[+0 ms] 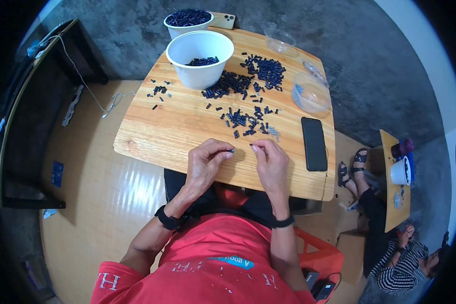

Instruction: Assembling small black plastic components by hand.

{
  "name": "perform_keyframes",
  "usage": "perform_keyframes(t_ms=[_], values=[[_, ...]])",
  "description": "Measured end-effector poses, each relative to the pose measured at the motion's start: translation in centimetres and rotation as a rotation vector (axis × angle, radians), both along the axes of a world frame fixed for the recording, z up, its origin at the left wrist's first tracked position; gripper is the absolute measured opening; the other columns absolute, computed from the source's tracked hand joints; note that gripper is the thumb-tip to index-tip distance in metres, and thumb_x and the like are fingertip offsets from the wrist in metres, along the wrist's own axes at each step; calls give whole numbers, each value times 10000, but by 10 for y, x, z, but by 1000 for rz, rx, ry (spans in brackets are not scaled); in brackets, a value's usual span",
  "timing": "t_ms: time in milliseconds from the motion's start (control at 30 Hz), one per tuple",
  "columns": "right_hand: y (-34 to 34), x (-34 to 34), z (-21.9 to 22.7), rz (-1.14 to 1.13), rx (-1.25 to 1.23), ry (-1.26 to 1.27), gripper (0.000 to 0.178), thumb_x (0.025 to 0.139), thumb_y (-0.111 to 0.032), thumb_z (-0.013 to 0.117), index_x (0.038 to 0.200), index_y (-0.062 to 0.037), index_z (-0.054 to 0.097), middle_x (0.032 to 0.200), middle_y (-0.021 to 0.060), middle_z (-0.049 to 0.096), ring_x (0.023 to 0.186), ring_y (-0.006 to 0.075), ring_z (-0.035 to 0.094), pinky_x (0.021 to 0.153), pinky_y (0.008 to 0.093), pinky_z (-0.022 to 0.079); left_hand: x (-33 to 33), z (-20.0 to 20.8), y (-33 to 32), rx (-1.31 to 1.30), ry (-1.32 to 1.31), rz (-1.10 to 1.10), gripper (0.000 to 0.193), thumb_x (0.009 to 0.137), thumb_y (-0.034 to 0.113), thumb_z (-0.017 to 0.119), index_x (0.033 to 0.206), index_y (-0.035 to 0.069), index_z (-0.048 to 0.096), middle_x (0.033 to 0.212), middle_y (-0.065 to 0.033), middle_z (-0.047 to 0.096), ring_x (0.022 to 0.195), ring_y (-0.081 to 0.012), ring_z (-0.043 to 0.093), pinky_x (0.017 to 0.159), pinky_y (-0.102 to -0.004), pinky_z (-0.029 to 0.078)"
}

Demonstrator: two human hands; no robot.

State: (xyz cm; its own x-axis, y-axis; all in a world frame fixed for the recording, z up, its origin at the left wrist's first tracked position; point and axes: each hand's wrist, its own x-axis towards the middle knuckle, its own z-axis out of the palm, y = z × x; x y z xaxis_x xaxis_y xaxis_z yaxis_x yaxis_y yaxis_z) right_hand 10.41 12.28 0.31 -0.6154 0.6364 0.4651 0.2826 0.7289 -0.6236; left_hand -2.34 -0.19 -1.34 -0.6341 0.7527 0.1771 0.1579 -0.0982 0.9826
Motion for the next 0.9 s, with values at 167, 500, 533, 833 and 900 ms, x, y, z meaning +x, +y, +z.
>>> perform_keyframes(t_ms=[167, 500, 533, 833, 900], values=[[-28, 26, 13, 166, -734, 292, 124, 871, -76, 670, 973, -7, 663, 917, 54, 679, 838, 78, 606, 763, 227, 477, 9, 17, 1, 25, 92, -54, 143, 784, -27, 694, 923, 2, 710, 837, -69, 663, 765, -128, 613, 669, -249, 472], [-27, 38, 13, 215, -939, 399, 131, 890, -107, 660, 979, -12, 668, 887, 6, 655, 808, 57, 567, 735, 203, 446, 22, 26, 6, 62, 118, -158, 188, 769, -71, 683, 935, 14, 712, 876, -69, 656, 827, -139, 612, 717, -250, 491], [-27, 39, 12, 213, -940, 401, 131, 890, -107, 660, 979, -12, 668, 887, 6, 655, 808, 57, 567, 735, 203, 446, 23, 26, 6, 61, 118, -160, 188, 769, -71, 683, 935, 14, 712, 876, -69, 656, 827, -139, 612, 717, -250, 491], [-23, 45, 9, 233, -922, 339, 122, 884, -95, 663, 967, -7, 675, 855, 4, 652, 781, 58, 570, 711, 207, 454, 25, 26, 7, 83, 380, -135, 209, 734, -132, 668, 883, 11, 696, 839, -81, 653, 772, -175, 638, 655, -267, 507], [-19, 47, 9, 274, -874, 286, 104, 874, -81, 669, 945, -7, 683, 837, 6, 652, 768, 61, 574, 691, 208, 457, 24, 27, 6, 92, 467, -159, 234, 712, -159, 651, 867, 12, 690, 814, -84, 650, 750, -188, 646, 633, -274, 511]])
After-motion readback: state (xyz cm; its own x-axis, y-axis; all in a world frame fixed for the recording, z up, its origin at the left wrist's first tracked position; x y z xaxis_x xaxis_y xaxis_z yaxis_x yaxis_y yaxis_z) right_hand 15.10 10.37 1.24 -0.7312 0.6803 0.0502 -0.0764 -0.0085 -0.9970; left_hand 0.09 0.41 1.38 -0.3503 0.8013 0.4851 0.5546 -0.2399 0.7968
